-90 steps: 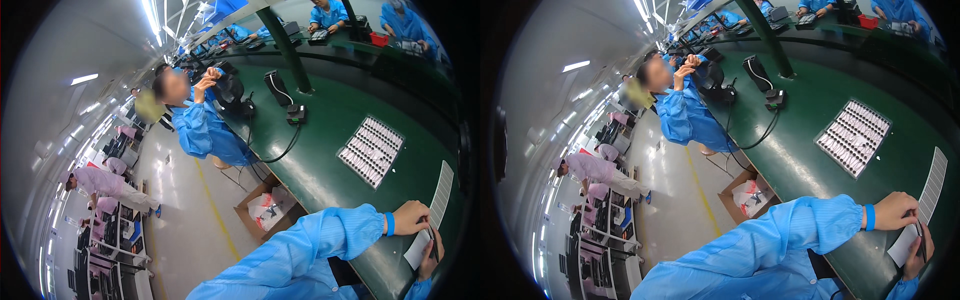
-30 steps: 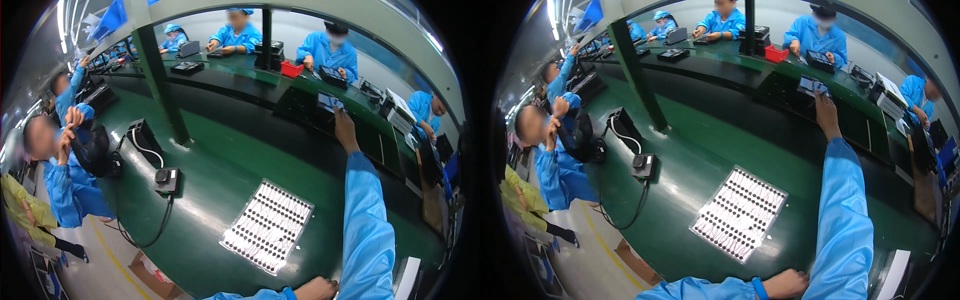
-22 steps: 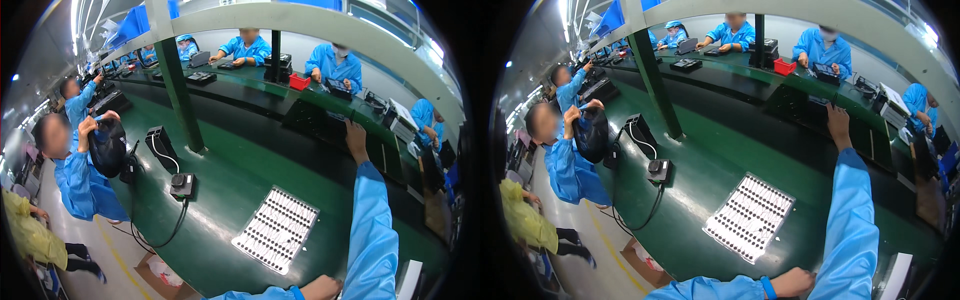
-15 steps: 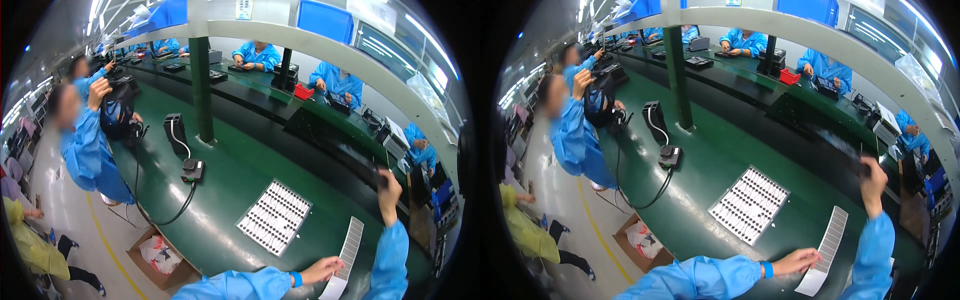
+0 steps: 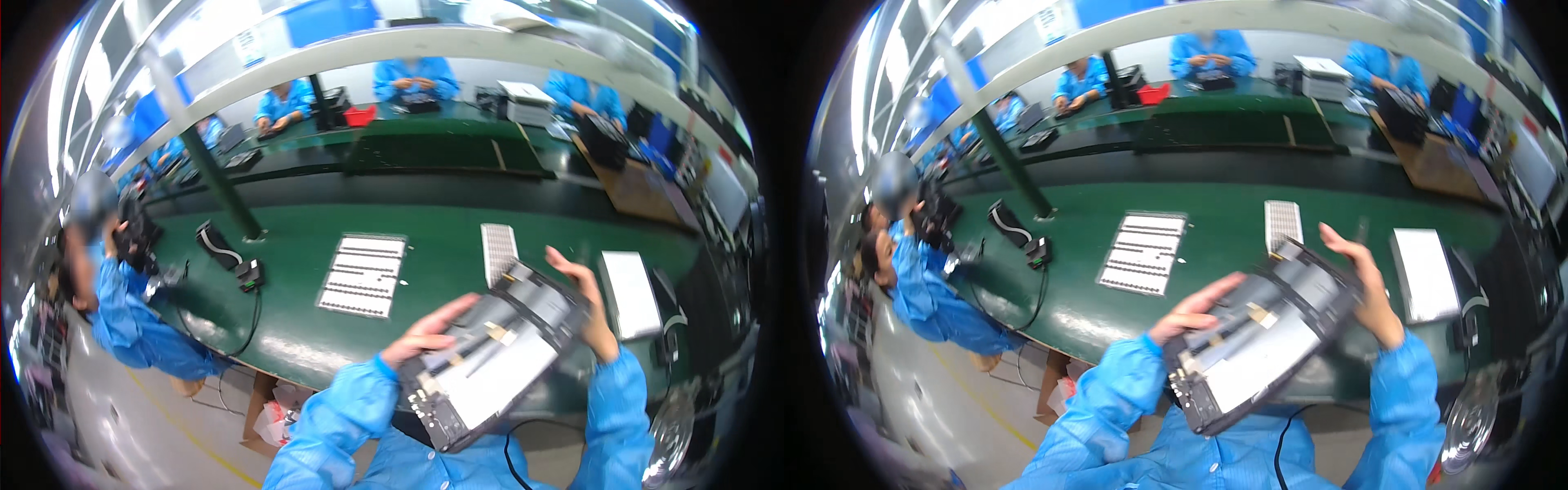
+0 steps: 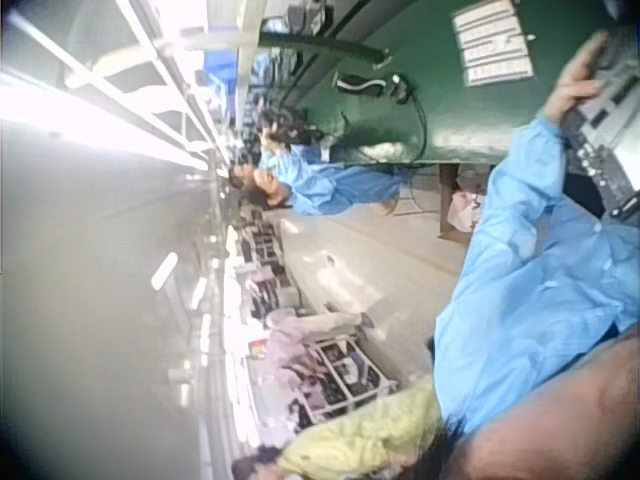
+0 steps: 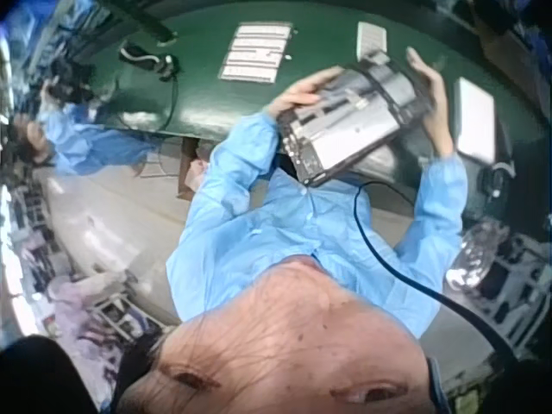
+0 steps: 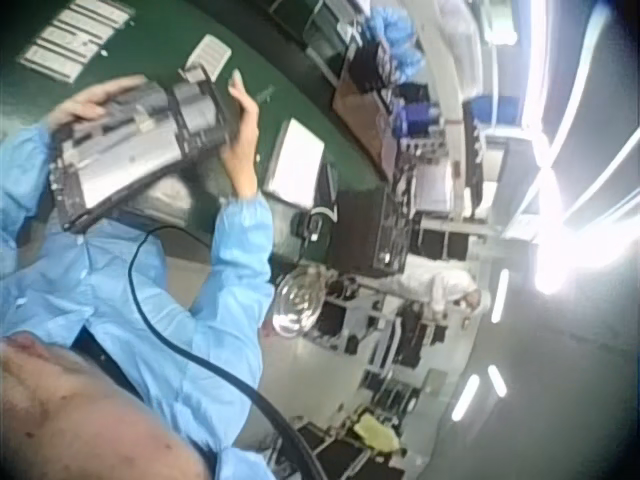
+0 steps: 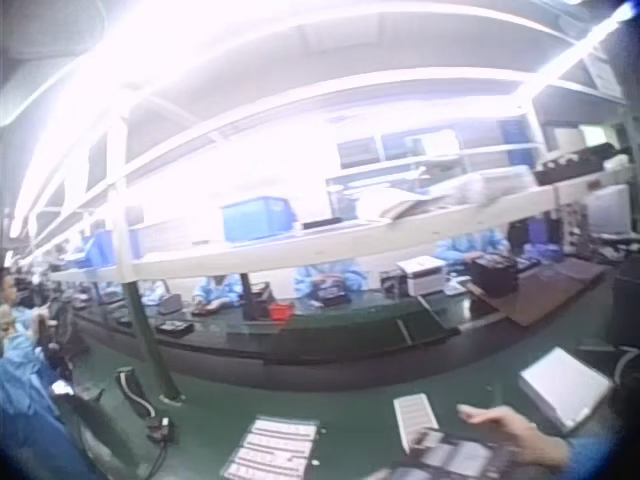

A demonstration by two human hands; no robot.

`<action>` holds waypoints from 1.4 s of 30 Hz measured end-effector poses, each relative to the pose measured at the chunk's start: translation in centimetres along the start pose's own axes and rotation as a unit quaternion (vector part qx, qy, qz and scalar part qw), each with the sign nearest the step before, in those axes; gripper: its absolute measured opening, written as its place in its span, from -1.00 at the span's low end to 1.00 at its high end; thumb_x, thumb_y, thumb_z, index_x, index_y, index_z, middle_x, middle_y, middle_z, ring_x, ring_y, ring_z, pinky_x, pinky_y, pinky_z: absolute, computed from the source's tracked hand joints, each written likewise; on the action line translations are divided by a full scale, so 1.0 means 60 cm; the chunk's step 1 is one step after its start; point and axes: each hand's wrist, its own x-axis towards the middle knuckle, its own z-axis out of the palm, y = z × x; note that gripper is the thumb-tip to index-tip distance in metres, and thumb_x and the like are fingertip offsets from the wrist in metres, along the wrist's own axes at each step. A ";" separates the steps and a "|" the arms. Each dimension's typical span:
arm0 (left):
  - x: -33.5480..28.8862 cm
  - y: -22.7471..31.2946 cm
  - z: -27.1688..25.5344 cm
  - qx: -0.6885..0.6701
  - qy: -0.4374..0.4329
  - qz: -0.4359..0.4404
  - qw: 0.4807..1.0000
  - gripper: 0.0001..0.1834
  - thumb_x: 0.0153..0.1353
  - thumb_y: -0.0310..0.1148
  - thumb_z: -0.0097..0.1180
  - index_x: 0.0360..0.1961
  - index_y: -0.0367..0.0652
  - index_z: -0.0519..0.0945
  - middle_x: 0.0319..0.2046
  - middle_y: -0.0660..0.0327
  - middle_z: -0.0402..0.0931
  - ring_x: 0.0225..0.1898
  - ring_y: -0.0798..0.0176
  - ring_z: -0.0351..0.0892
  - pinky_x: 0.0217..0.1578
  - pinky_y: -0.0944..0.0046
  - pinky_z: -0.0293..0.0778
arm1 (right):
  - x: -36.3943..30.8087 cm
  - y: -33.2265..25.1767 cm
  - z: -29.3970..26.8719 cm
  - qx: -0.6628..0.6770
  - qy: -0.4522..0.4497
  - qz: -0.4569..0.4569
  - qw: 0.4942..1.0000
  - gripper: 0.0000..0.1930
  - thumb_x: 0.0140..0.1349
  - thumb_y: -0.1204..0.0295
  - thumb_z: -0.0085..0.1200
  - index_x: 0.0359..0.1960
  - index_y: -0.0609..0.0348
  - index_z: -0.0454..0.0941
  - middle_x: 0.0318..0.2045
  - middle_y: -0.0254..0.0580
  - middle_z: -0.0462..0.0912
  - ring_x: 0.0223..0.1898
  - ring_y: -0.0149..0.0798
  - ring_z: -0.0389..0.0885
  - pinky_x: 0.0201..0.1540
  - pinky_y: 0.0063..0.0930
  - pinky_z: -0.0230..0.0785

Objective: The worker is assembling electronic tablet or smartphone components, applying small parts and adhesive strips.

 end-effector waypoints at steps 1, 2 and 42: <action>-0.022 0.017 0.009 0.038 0.072 0.001 0.997 -0.14 0.14 -0.29 0.15 0.42 -0.30 0.06 0.47 0.05 -0.11 0.50 0.15 -0.23 0.44 0.19 -0.34 | -0.004 0.033 -0.011 -0.048 -0.054 0.007 0.997 -0.62 0.23 0.45 0.13 0.09 0.17 0.43 0.21 0.06 0.45 0.27 -0.01 0.39 0.33 -0.26 0.17; -0.043 0.012 -0.011 0.107 0.116 0.023 0.987 -0.17 0.13 -0.36 0.15 0.41 -0.29 0.10 0.47 0.06 -0.08 0.50 0.16 -0.22 0.44 0.20 -0.33 | -0.010 0.071 -0.014 -0.085 -0.097 0.075 0.989 -0.56 0.20 0.39 0.18 0.12 0.15 0.40 0.24 0.03 0.41 0.29 -0.01 0.36 0.35 -0.23 0.14; 0.215 -0.081 0.031 0.677 0.012 0.061 0.733 -0.52 -0.03 -0.36 0.37 -0.05 -0.24 0.53 -0.25 0.03 0.58 -0.15 -0.03 0.54 -0.09 0.06 0.44 | -0.039 0.162 -0.023 -0.261 -0.132 0.087 0.952 -0.44 -0.02 0.25 0.37 0.05 0.06 0.48 -0.08 -0.17 0.60 -0.06 -0.03 0.53 0.07 -0.22 0.32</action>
